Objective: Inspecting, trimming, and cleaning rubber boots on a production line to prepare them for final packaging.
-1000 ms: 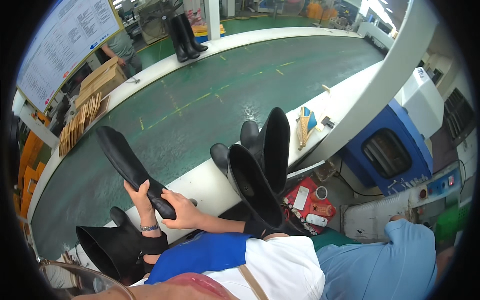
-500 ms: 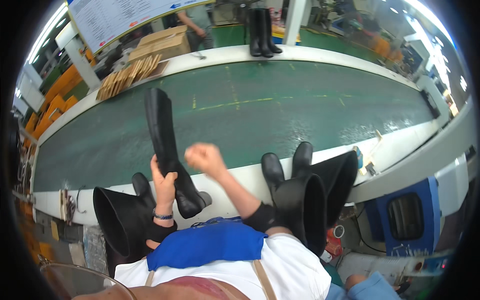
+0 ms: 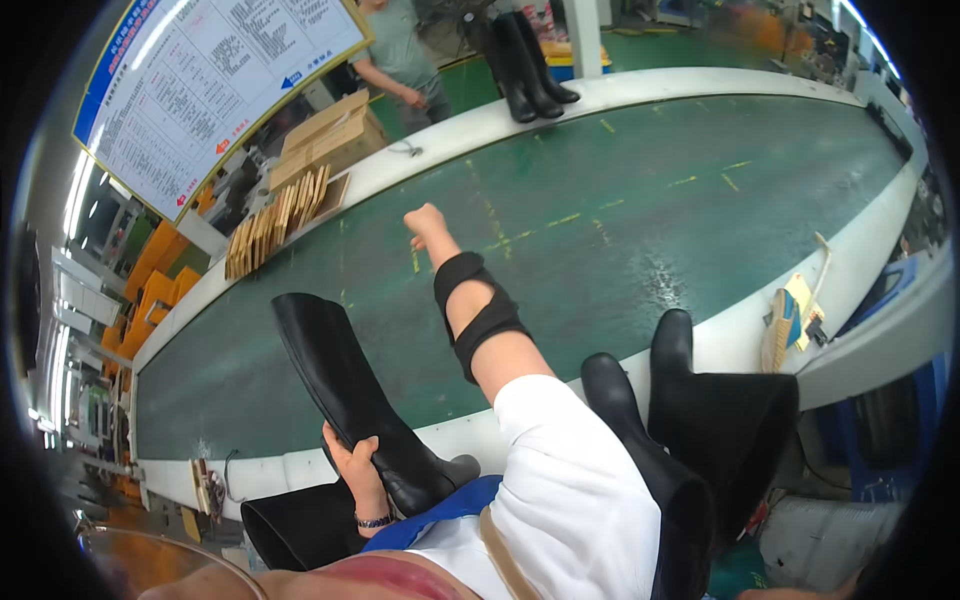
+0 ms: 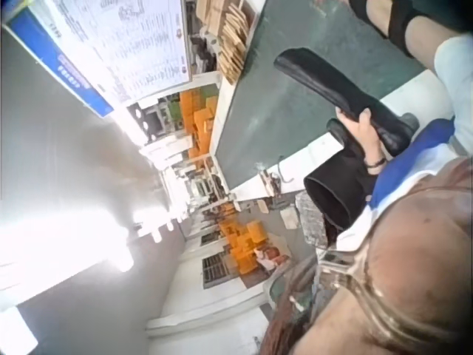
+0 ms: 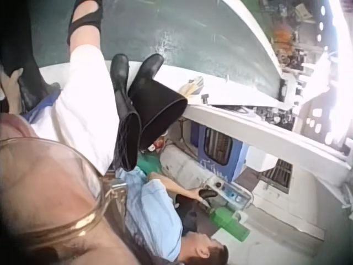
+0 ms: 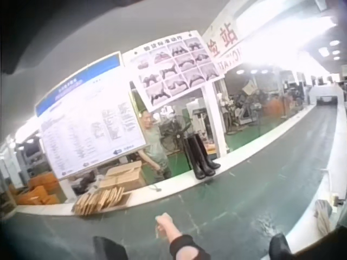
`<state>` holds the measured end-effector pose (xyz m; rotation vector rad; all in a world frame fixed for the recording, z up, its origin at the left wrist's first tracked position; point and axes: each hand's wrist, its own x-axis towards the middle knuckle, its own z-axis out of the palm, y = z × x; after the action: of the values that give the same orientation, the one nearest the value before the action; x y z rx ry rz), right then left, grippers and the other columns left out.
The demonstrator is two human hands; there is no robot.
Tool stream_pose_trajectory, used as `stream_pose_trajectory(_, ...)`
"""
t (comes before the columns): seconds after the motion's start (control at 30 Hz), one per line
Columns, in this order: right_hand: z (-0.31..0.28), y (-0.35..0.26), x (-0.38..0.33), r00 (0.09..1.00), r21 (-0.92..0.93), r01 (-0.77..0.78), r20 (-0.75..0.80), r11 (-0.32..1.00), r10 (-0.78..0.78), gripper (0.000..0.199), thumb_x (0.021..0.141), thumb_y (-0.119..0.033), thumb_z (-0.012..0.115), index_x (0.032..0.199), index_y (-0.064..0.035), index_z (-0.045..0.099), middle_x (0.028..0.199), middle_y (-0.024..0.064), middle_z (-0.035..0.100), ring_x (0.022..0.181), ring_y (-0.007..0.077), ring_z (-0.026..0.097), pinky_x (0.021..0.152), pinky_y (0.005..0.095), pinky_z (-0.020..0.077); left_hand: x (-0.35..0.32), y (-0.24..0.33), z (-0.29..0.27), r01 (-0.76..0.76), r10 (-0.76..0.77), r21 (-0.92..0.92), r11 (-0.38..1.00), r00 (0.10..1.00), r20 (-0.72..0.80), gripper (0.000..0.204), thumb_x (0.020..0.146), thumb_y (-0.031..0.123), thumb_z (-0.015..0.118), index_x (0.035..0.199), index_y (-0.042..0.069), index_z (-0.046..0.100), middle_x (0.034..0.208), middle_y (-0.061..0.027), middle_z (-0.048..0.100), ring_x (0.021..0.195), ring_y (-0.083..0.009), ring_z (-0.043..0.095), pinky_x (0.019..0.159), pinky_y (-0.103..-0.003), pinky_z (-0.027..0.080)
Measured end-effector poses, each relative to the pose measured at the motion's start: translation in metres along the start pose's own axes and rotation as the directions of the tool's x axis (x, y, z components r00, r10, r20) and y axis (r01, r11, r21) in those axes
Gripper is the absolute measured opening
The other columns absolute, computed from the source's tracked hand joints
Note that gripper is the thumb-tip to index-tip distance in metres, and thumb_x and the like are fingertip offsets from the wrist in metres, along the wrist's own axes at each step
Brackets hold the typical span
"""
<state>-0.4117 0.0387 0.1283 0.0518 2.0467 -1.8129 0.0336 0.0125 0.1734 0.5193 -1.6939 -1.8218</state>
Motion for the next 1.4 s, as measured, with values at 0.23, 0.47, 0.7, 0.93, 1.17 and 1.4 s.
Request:
stream_pose_trajectory(0.23,-0.01,0.004,0.051,0.999,-0.14,-0.021,0.028,0.99,0.025,0.038,0.079,-0.015,0.06,0.105,0.0116,0.055,0.088,0.0223,0.065,0.068,0.0309,0.069,0.048,0.0407,0.0564,0.011,0.0,0.006,0.108,-0.105,0.019,0.994,0.99,-0.092,0.068,0.07,-0.006,0.053,0.135,0.0,0.035,0.117,-0.0069,0.05,0.099,-0.0152,0.051,0.088,-0.026,0.041)
stream_pose_trajectory(0.47,-0.015,0.011,0.078,0.998,-0.119,-0.025,0.054,0.993,0.032,0.031,0.08,-0.015,0.062,0.1,0.0073,0.056,0.092,0.0167,0.061,0.072,0.0297,0.068,0.055,0.0417,0.0569,0.018,0.001,0.013,0.16,-0.151,0.076,0.984,0.982,-0.114,0.069,0.07,-0.005,0.054,0.136,-0.001,0.033,0.116,-0.0066,0.05,0.098,-0.0147,0.051,0.087,-0.025,0.042)
stream_pose_trajectory(0.7,-0.016,0.019,0.077,0.999,-0.175,-0.049,0.007,0.983,0.051,0.031,0.081,-0.017,0.054,0.103,0.0035,0.063,0.087,0.018,0.069,0.065,0.0236,0.069,0.051,0.0342,0.0551,0.02,0.0,0.012,0.16,-0.156,0.044,0.986,0.983,-0.097,0.07,0.07,-0.005,0.053,0.137,-0.002,0.032,0.116,-0.0062,0.051,0.097,-0.0132,0.051,0.085,-0.024,0.042)
stream_pose_trajectory(0.93,-0.022,0.033,0.081,0.998,-0.185,-0.066,0.0,0.981,0.068,0.028,0.08,-0.016,0.056,0.096,0.0055,0.063,0.088,0.0165,0.068,0.067,0.0243,0.068,0.05,0.0352,0.0546,0.024,-0.002,0.013,0.18,-0.181,-0.019,0.983,0.975,-0.13,0.071,0.069,-0.006,0.054,0.137,0.0,0.033,0.114,-0.0059,0.052,0.095,-0.0126,0.051,0.083,-0.024,0.043)
stream_pose_trajectory(1.17,-0.013,0.049,0.085,0.993,-0.179,-0.093,0.049,0.979,0.103,0.027,0.08,-0.017,0.059,0.097,0.0046,0.06,0.087,0.0138,0.065,0.068,0.0266,0.067,0.054,0.0398,0.0554,0.014,0.004,0.012,0.153,-0.153,-0.01,0.988,0.978,-0.142,0.068,0.069,-0.003,0.056,0.134,0.0,0.037,0.114,-0.0083,0.053,0.1,-0.0182,0.053,0.093,-0.028,0.041)
stream_pose_trajectory(1.4,-0.029,0.086,0.082,0.999,0.133,-0.037,0.031,0.99,0.033,0.025,0.08,-0.018,0.064,0.101,-0.005,0.061,0.088,0.0098,0.064,0.063,0.024,0.064,0.053,0.0402,0.0539,0.02,-0.004,0.013,0.188,-0.191,-0.031,0.982,0.974,-0.125,0.068,0.069,-0.005,0.054,0.135,0.0,0.035,0.115,-0.0061,0.052,0.097,-0.0139,0.052,0.086,-0.025,0.042)
